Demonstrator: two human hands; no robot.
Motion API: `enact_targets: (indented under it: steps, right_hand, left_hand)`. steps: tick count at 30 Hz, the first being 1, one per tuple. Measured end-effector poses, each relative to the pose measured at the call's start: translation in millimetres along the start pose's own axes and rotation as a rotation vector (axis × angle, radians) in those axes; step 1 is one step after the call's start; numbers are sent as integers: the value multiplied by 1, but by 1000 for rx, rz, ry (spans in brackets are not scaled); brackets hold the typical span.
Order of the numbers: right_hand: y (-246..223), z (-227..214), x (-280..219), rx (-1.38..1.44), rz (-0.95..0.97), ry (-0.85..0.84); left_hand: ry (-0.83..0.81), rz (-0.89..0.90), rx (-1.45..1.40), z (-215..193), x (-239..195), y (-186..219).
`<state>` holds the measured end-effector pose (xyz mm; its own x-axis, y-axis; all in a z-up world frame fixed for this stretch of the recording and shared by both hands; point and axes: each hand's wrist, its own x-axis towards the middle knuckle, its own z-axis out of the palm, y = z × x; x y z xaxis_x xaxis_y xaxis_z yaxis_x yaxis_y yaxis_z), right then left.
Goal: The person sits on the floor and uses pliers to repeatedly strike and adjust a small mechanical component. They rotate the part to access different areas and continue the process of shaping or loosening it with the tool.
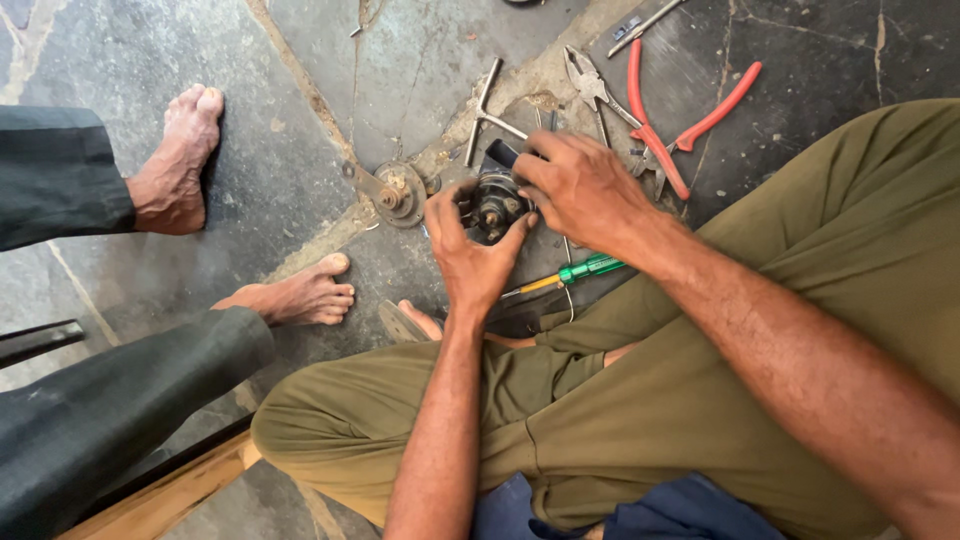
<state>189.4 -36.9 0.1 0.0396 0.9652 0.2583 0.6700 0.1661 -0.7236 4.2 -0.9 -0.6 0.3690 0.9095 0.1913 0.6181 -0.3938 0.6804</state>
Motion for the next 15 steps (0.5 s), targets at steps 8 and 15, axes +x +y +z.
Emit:
enact_targets:
  steps: [8,15]
  right_hand:
    - [1,2,0,65,101,-4]
    - [0,-1,4,179,314,-63]
  left_hand:
    - [-9,-206,-85,6,2,0]
    - [-48,-286,-159,7,2,-5]
